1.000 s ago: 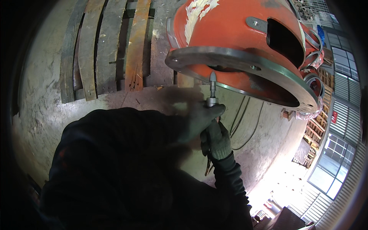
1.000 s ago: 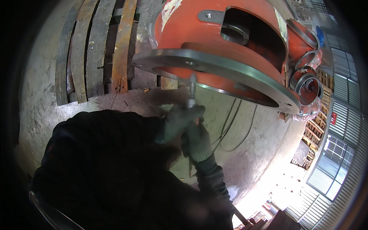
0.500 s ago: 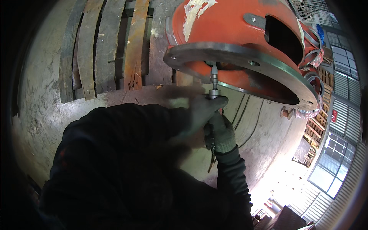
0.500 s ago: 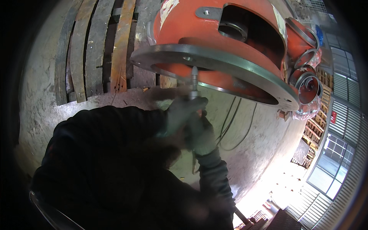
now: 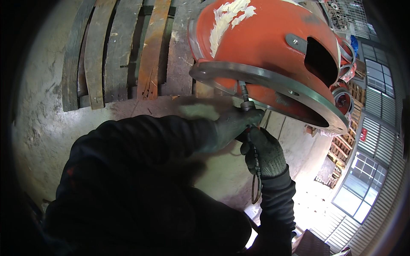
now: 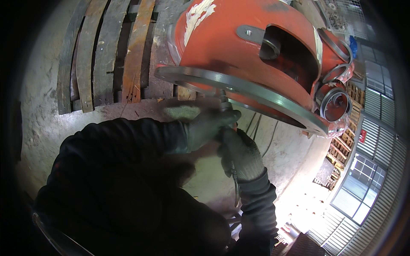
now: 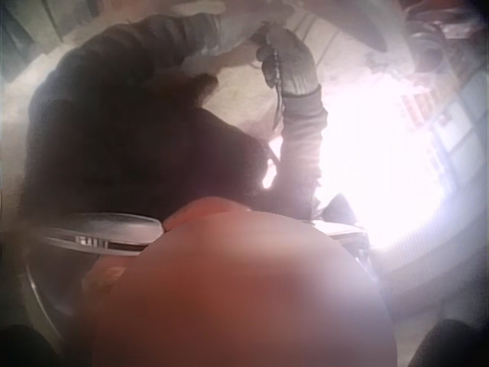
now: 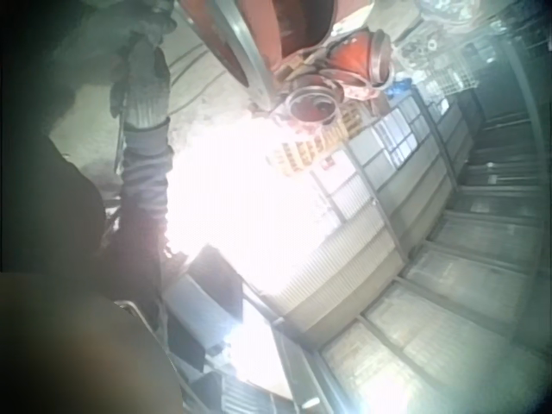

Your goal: The person picks up a red metal housing from a pallet and uses a handheld pneumatic grinder to smooth the inner and outer surfaces of the flange. The person rotates the part by hand while grinding and continues the operation on the same piece for the duration of the clip.

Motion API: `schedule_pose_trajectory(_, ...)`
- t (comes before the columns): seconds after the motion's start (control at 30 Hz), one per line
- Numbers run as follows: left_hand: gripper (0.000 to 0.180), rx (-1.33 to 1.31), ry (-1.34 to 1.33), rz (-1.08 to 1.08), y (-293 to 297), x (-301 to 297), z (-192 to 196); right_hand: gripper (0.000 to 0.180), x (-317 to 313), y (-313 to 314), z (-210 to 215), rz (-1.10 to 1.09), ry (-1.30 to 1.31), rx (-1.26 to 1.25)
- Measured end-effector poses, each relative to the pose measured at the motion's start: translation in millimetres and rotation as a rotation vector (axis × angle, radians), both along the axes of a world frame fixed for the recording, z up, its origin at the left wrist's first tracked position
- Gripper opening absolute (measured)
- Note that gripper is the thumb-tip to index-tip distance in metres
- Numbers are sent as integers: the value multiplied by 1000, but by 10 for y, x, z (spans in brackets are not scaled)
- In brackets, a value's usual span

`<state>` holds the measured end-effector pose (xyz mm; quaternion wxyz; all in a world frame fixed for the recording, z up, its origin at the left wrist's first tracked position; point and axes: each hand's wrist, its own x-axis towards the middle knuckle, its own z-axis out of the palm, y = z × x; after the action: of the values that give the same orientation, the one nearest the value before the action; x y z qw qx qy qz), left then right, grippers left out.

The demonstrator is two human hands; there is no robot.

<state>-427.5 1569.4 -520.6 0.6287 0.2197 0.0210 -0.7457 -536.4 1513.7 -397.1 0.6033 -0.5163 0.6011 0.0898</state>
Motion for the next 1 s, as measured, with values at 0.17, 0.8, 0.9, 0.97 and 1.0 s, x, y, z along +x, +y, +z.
schedule_pose_trajectory(0.17, 32, 49, 29, 98, -34, -52, -30, 32, 158, 6, 90, 141, 56, -82)
schedule_pose_trajectory(0.8, 30, 147, -26, 133, -210, 5, 252, 36, 440, -412, 443, 666, 170, -233)
schedule_pose_trajectory(0.9, 31, 160, -48, 144, -207, 76, 291, 17, 526, -482, 450, 710, 266, -239)
schedule_pose_trajectory(0.97, 32, 173, 76, 77, -163, 129, 330, 13, 592, -499, 471, 320, 214, -108)
schedule_pose_trajectory(1.0, 33, 164, 115, 34, -154, 161, 345, 11, 627, -509, 504, 188, 240, -63)
